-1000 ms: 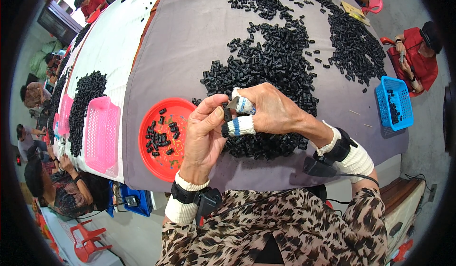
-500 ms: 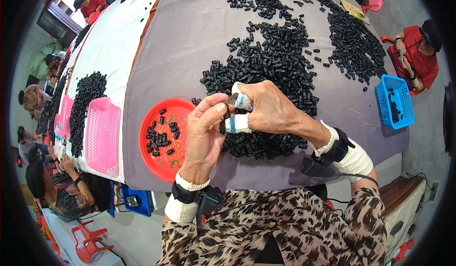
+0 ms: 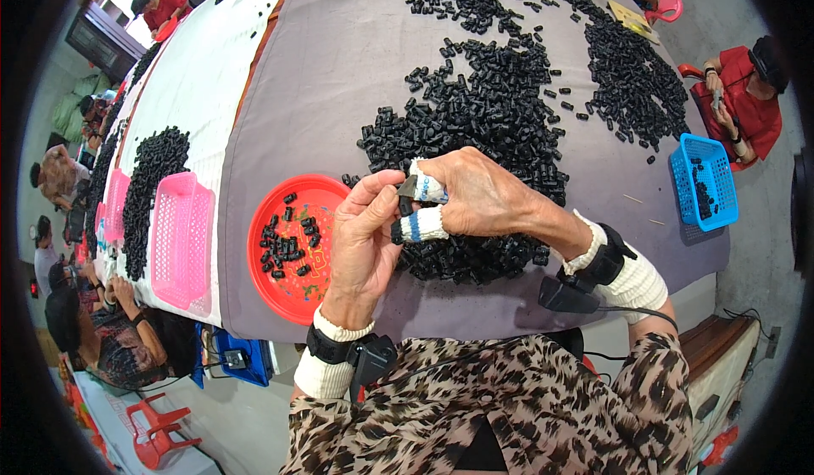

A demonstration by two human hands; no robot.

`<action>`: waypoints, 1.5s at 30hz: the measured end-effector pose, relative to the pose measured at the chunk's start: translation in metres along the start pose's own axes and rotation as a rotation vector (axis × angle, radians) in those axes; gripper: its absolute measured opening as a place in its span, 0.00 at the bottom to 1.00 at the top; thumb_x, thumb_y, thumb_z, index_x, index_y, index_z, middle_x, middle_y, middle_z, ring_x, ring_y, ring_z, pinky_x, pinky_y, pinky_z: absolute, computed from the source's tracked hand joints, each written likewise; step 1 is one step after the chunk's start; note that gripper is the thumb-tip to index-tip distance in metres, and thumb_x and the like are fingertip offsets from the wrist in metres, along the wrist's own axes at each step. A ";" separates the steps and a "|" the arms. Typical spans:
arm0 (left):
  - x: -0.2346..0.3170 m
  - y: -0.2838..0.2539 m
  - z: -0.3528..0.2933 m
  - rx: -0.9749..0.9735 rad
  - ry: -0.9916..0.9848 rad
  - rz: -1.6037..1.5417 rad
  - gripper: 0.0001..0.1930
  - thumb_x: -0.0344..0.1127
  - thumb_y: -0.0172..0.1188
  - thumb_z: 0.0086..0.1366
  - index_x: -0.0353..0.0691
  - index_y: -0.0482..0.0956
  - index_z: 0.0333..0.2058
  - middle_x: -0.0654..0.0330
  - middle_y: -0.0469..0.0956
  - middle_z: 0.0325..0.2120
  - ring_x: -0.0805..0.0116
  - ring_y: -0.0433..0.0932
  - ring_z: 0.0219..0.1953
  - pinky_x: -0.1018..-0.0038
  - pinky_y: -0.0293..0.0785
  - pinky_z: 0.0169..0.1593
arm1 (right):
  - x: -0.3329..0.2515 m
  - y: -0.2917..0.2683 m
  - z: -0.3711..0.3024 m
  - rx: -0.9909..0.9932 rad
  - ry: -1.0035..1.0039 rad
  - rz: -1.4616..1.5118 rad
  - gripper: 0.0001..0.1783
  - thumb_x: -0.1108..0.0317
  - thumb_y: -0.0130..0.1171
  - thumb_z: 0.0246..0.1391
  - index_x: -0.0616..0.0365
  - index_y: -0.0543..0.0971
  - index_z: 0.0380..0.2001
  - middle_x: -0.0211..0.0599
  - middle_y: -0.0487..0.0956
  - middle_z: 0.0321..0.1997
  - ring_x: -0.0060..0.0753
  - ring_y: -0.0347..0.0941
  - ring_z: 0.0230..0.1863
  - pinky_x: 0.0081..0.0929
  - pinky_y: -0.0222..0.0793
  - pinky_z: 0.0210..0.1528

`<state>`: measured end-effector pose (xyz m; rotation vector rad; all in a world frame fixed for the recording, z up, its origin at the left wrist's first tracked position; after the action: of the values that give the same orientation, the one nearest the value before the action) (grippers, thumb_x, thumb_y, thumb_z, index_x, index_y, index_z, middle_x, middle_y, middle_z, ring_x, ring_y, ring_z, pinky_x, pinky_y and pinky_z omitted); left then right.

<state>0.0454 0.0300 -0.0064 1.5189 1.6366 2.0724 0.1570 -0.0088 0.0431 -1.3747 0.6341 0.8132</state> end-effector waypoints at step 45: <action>0.012 0.007 -0.006 0.138 0.105 0.211 0.09 0.27 0.57 0.59 0.31 0.75 0.38 0.61 0.77 0.30 0.77 0.74 0.30 0.81 0.72 0.37 | -0.001 0.003 -0.001 0.022 -0.045 -0.050 0.17 0.61 0.64 0.40 0.64 0.70 0.22 0.38 0.72 0.16 0.30 0.67 0.17 0.30 0.63 0.22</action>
<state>0.0383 0.0302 0.0068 1.7224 1.7592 2.2209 0.1544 -0.0103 0.0420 -1.3440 0.5697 0.7931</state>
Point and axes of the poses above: each hand's wrist, its own z-axis towards the middle knuckle, its own y-axis out of the palm, x = y × z, the point moved 6 cm from there along z, towards the middle knuckle
